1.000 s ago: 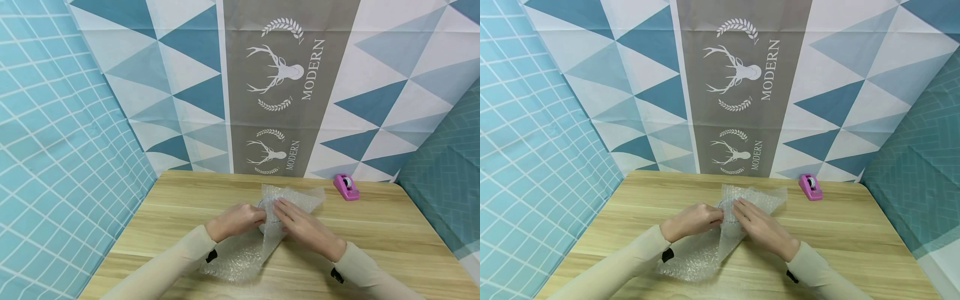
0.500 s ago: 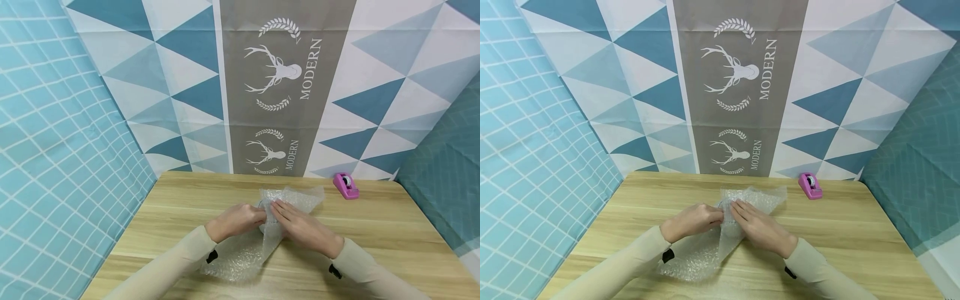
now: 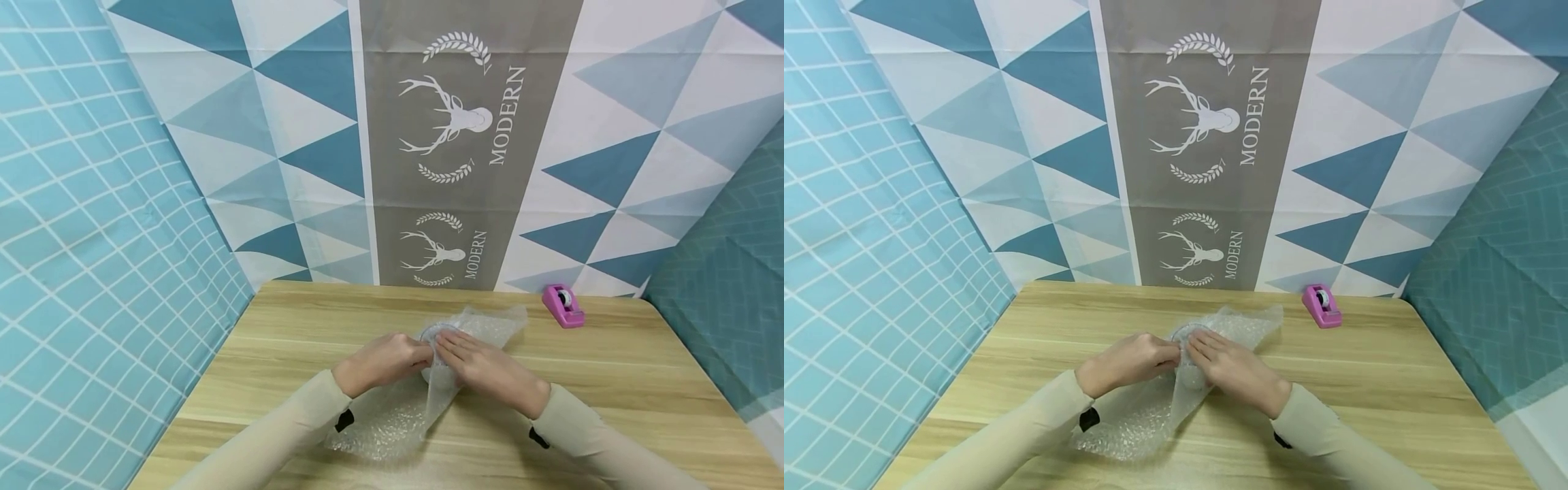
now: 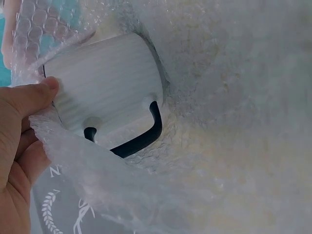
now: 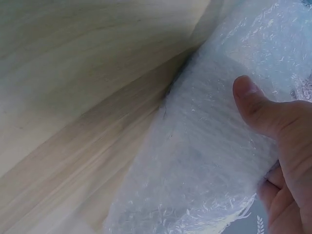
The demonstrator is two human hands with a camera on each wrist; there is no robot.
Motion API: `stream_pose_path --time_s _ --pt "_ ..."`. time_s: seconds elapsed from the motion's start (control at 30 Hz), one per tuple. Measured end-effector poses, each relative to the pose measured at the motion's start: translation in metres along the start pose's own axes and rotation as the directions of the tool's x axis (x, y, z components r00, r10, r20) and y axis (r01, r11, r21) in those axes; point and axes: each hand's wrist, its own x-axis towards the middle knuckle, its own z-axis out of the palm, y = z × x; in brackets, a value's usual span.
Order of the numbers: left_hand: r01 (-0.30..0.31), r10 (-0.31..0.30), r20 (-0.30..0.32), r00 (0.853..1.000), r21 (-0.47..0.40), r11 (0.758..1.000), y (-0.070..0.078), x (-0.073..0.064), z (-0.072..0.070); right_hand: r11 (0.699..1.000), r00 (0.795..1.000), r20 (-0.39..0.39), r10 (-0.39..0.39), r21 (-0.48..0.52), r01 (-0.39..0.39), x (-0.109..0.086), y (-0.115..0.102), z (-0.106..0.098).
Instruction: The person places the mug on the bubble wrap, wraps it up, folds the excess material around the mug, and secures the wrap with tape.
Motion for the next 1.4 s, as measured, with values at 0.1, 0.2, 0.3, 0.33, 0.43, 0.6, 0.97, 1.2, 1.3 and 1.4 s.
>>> stream_pose_path --time_s 0.1,0.2,0.3,0.33,0.43,0.6,0.97,1.2,1.3,1.4 --pt "0.002 -0.002 0.004 1.000 -0.023 1.000 -0.0003 -0.0001 0.0006 1.000 1.000 -0.014 -0.004 0.010 0.004 0.0002 0.0009 0.0023" --pt "0.002 -0.002 0.009 1.000 -0.034 0.999 -0.0005 -0.0003 0.0001 1.000 0.999 -0.032 -0.010 0.023 0.011 0.0010 0.0018 0.0040" --pt "0.007 -0.006 0.010 1.000 -0.042 0.999 0.0002 -0.0002 -0.0013 0.999 0.999 -0.040 -0.012 0.043 0.013 0.0018 0.0027 0.0050" --pt "0.009 -0.009 0.010 1.000 -0.044 0.999 0.0000 -0.0002 -0.0012 0.999 0.999 -0.041 -0.011 0.048 0.013 0.0020 0.0029 0.0053" --pt "0.020 -0.019 0.011 1.000 -0.054 0.998 0.0001 -0.0004 -0.0010 0.998 0.999 -0.044 -0.011 0.063 0.014 0.0023 0.0029 0.0063" --pt "0.040 -0.040 0.013 0.999 -0.072 0.997 -0.0002 -0.0009 0.0002 0.998 0.999 -0.052 -0.006 0.062 0.009 0.0022 0.0023 0.0081" --pt "0.060 -0.058 0.016 0.998 -0.119 0.991 0.0020 0.0014 -0.0017 0.998 0.999 -0.036 0.013 0.066 -0.011 0.0025 0.0018 0.0096" --pt "0.061 -0.059 0.018 0.998 -0.124 0.990 0.0026 0.0018 -0.0036 0.996 0.999 -0.048 0.014 0.086 -0.010 0.0025 0.0023 0.0092" --pt "0.055 -0.052 0.030 0.998 -0.115 0.992 0.0026 0.0020 -0.0058 0.995 0.999 -0.045 0.018 0.096 -0.014 0.0024 0.0020 0.0088" --pt "0.046 -0.040 0.057 0.998 -0.106 0.993 0.0018 0.0014 -0.0083 0.995 0.999 -0.045 0.020 0.102 -0.015 0.0027 0.0016 0.0087"
